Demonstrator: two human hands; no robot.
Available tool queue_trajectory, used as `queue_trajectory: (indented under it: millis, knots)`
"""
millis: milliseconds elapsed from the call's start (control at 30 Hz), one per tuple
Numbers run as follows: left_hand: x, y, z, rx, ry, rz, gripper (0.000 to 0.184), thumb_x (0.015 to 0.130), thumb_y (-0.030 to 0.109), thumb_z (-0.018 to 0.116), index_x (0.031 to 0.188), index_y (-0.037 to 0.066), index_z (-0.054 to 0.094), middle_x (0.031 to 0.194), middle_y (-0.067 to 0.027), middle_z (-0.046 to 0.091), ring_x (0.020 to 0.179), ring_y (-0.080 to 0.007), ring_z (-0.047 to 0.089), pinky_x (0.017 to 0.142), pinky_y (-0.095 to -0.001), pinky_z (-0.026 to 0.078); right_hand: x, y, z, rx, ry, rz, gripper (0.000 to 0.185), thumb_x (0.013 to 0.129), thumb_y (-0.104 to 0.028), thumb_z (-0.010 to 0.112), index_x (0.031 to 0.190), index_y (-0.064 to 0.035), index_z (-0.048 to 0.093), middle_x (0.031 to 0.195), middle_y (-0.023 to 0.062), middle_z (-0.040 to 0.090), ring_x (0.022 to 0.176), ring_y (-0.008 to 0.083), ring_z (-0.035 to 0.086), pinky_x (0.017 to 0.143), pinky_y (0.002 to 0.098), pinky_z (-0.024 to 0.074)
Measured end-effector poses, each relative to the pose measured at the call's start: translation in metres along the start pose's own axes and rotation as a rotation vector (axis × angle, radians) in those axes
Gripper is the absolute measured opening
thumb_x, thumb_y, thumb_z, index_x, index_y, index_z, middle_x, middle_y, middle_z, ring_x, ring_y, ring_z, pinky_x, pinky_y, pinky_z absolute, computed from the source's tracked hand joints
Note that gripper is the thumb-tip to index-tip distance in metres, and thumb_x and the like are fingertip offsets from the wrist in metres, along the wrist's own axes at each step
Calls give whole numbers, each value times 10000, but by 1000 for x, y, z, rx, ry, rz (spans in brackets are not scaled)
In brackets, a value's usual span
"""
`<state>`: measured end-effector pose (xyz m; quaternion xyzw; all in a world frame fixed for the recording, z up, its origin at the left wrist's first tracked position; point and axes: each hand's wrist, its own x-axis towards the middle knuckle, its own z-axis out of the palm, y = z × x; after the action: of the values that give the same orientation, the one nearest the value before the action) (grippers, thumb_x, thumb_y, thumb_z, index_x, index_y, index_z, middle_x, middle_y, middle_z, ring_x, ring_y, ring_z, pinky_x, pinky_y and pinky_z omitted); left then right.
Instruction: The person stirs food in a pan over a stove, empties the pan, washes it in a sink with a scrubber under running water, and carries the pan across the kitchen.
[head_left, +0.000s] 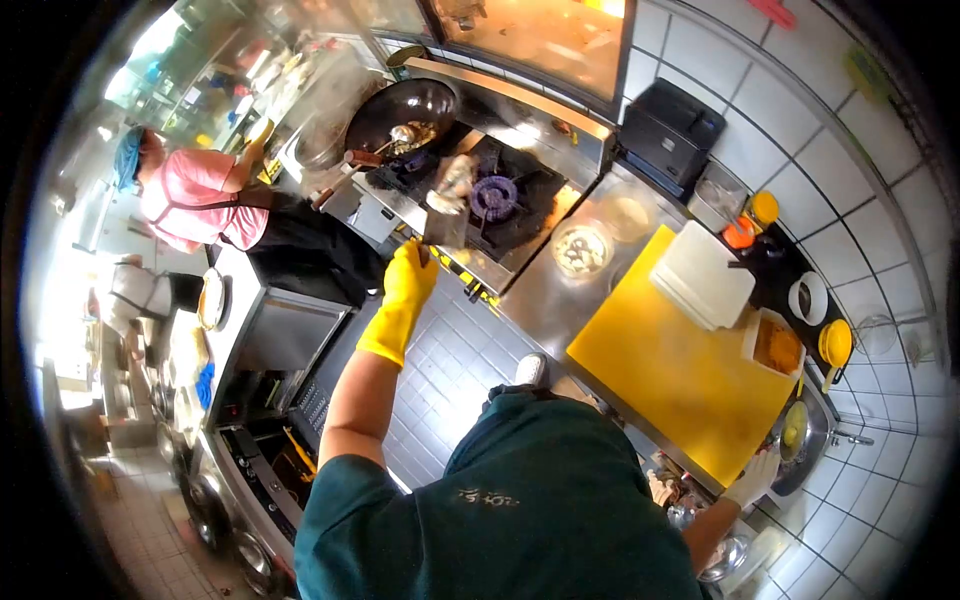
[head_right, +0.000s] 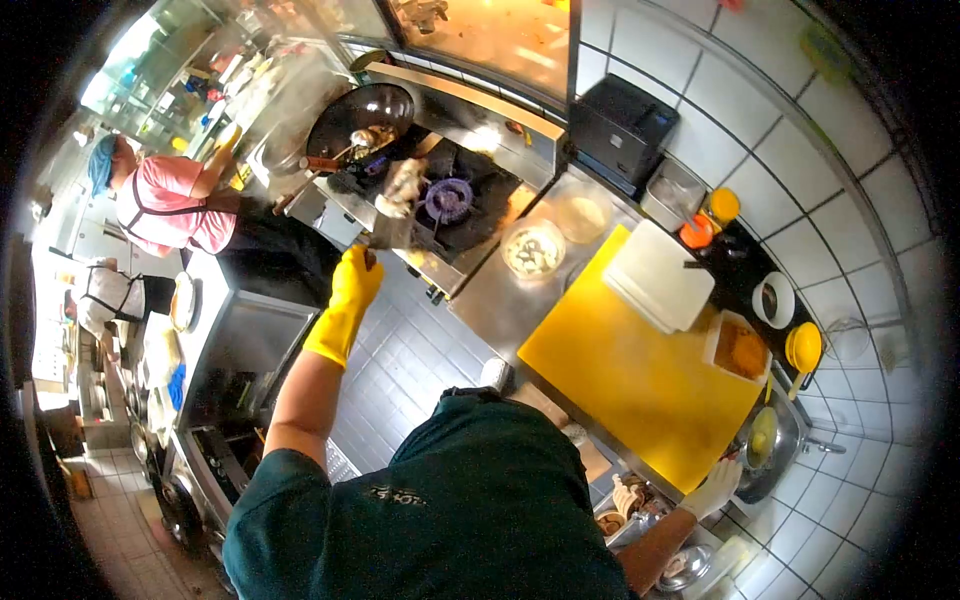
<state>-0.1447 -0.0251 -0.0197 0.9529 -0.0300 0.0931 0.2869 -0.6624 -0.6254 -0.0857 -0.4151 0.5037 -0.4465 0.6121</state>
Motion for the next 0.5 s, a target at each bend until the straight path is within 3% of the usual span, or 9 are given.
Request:
queue_trajectory:
  millis: [100,167,267,300,333,367,400,467,500]
  knots:
    - [89,-35,-3,135,-59,-143,216,852,229,654,950,38,672,906,-268,702,931,-468,671,808,-519,523,-13,21,4,51,29,-29,511,1079,-233,440,1516,29,400,1547,222,441,1406,352,473,1189,439,362]
    - [154,-60,11,100,-74,-292,260,839,251,647,950,20,693,976,-289,709,1013,-459,671,853,-499,526,23,66,-49,-379,-130,-221,514,1080,-254,445,1510,26,415,1529,217,471,1401,344,480,1187,434,360]
    - [260,-82,16,104,-418,-443,264,846,229,671,921,-23,690,814,-215,723,710,-372,719,650,-489,548,15,79,-64,-284,-194,-264,521,1075,-281,478,1498,21,440,1484,210,527,1383,335,498,1194,437,348]
    - [307,-121,34,-193,-497,-585,209,849,204,687,897,1,681,745,-179,685,603,-337,659,583,-473,530,8,81,-69,-314,-197,-343,522,1074,-285,481,1497,19,442,1489,213,522,1387,336,494,1199,441,341]
    - [337,-157,55,-494,-572,-724,159,851,179,704,874,24,671,675,-144,646,496,-302,599,516,-457,512,-18,61,-45,-172,-63,-196,519,1069,-278,482,1495,16,446,1512,221,494,1397,343,482,1203,447,334]
    - [305,-96,16,-806,-344,-799,100,849,130,728,827,93,638,614,-84,560,461,-250,508,471,-375,465,-62,24,3,-7,87,-69,516,1065,-272,483,1493,13,451,1536,229,465,1407,351,470,1207,452,328]
    - [305,-88,4,-912,-375,-800,172,887,148,729,815,87,586,649,-76,558,496,-247,557,462,-366,518,-81,10,25,-46,128,-94,519,1059,-271,481,1494,10,452,1543,233,455,1410,351,466,1207,454,331]
    - [284,-60,-12,-945,-234,-870,115,864,130,738,846,114,626,635,-60,553,494,-201,520,449,-315,406,-113,-6,43,-124,229,-134,525,1048,-271,476,1495,4,456,1556,241,434,1415,351,460,1206,457,336]
    - [272,-72,-16,-989,-285,-777,124,883,156,726,831,115,620,643,-61,565,502,-193,527,446,-319,406,-146,-35,83,-141,250,-65,538,1038,-276,459,1505,-8,450,1532,237,464,1389,330,491,1195,448,349]
